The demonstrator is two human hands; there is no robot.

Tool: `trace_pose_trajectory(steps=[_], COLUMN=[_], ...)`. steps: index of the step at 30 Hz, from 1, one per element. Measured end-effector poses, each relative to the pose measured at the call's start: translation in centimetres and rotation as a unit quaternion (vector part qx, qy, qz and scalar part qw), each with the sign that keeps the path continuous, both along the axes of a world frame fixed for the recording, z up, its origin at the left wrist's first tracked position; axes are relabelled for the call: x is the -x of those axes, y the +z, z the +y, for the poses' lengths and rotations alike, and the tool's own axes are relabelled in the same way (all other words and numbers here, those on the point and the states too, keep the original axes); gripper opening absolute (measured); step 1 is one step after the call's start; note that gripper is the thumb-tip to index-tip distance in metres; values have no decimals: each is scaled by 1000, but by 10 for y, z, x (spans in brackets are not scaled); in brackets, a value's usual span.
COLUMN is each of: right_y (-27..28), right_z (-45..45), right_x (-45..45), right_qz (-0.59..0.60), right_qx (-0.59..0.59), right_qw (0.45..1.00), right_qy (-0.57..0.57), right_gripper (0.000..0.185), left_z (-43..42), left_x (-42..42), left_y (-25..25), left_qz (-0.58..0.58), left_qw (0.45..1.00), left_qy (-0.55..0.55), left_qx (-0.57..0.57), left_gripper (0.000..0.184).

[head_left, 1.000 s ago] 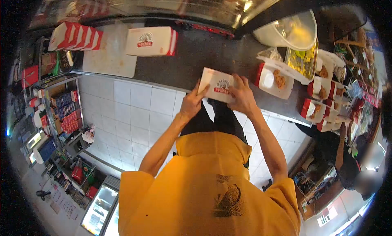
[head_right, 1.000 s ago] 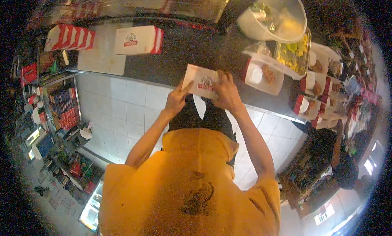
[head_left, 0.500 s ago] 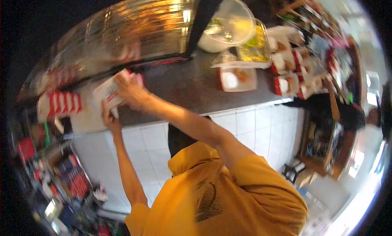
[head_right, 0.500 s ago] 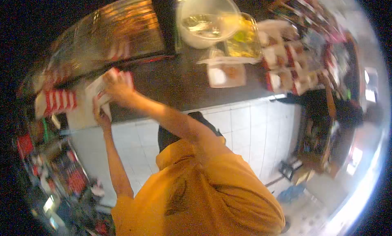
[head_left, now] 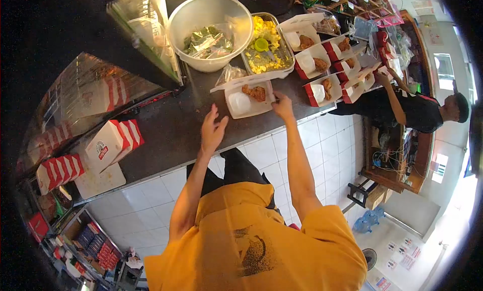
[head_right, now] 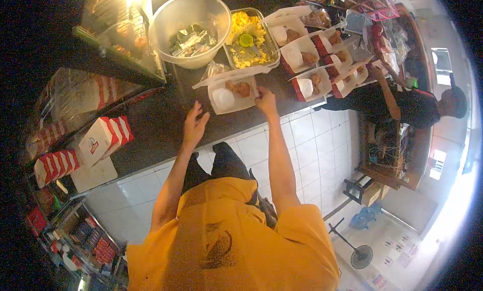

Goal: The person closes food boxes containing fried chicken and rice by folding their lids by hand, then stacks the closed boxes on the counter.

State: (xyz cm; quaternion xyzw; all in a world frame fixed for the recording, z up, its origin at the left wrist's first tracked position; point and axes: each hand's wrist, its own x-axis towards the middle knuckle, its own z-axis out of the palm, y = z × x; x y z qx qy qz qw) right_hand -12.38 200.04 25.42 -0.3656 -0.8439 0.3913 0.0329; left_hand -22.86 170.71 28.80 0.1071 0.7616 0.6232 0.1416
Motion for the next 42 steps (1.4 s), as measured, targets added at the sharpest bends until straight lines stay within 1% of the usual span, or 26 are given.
trace_pose_trajectory(steps=[3, 6, 9, 12, 13, 15, 16, 17, 18, 20, 21, 22, 24, 25, 26, 27, 30, 31, 32, 34, 35, 37, 38, 40, 41, 42], right_y=[-7, 0, 27, 17, 16, 12, 9, 36, 93, 108, 92, 77, 66, 57, 48, 41, 7, 6, 12, 23, 25, 15, 7, 22, 18, 22], right_z=[-39, -89, -105, -90, -93, -74, -68, -66, -60, -47, -35, -29, -38, -46, -57, -71, -119, -122, -126, -129, -129, -134, -132, -121, -120, -116], right_x=[-10, -36, -47, -39, -40, -44, -46, -35, -12, 4, 3, -1, -15, -24, -35, -41, -42, -40, -40, -41, -42, -44, -46, -49, -53, -55], right_qz=[-87, -6, 41, -52, -32, 39, 73, 104, 134, 163, 163, 163, 174, 175, 171, 190, 161, 201, 186, 158, 139, 135, 152, 87, 129, 111], right_qx=[-73, -44, 151, 167, 139, 57, 17, -77, -170, -234, -206, -178, -176, -179, -178, -164, 3, 6, 34, 72, 84, 87, 80, 72, -14, 60], right_qw=[992, 998, 988, 982, 989, 997, 997, 991, 976, 952, 947, 937, 940, 942, 945, 954, 985, 976, 978, 977, 980, 982, 981, 993, 991, 992], right_qy=[59, 33, 16, 67, 46, 28, 19, 24, 29, 109, 183, 254, 235, 225, 214, 166, -63, -78, -92, -124, -115, -103, -96, -40, 3, -5], right_gripper=[50, 42, 36, 42, 38, 37, 37, 37, 39, 42, 44, 45, 42, 40, 38, 34, 33, 33, 32, 32, 33, 36, 38, 42, 38, 36], left_z=[19, -25, -64, -75, -76, -76, -77, -69, -58, -54, -59, -66, -73, -74, -75, -75, -63, -59, -53, -56, -53, -51, -47, -50, -57, -64], left_x=[14, -4, -25, -19, -13, -3, -2, 11, 28, 63, 69, 65, 59, 50, 38, 23, -7, -11, -17, -17, -17, -21, -19, -15, -15, -14], left_y=[-53, -57, -34, -18, -18, -19, -21, 6, 38, 41, 38, 36, 31, 27, 18, 7, -9, -10, -12, -26, -28, -28, -13, -9, -11, -13], left_qz=[52, 13, -242, -331, -357, -145, -38, 94, 224, 272, 294, 275, 245, 223, 199, 173, 46, 15, -19, -32, -61, -31, -55, -131, -149, -167], left_qw=[983, 985, 965, 943, 933, 981, 985, 977, 951, 933, 919, 917, 909, 920, 931, 942, 974, 980, 984, 992, 991, 995, 991, 983, 982, 979], left_qy=[-68, -69, -21, -8, -21, 20, 41, 51, 60, -42, -95, -112, -142, -129, -108, -88, 13, 52, 89, 82, 87, 40, 19, 30, 6, -18], left_qx=[163, 156, 103, 34, 44, 126, 166, 185, 203, 232, 244, 265, 305, 297, 285, 275, 222, 191, 156, 88, 78, 85, 124, 124, 118, 113], left_gripper=[34, 38, 44, 53, 59, 59, 58, 53, 49, 38, 33, 29, 21, 15, 18, 20, 27, 27, 28, 29, 33, 48, 48, 43, 42, 42])
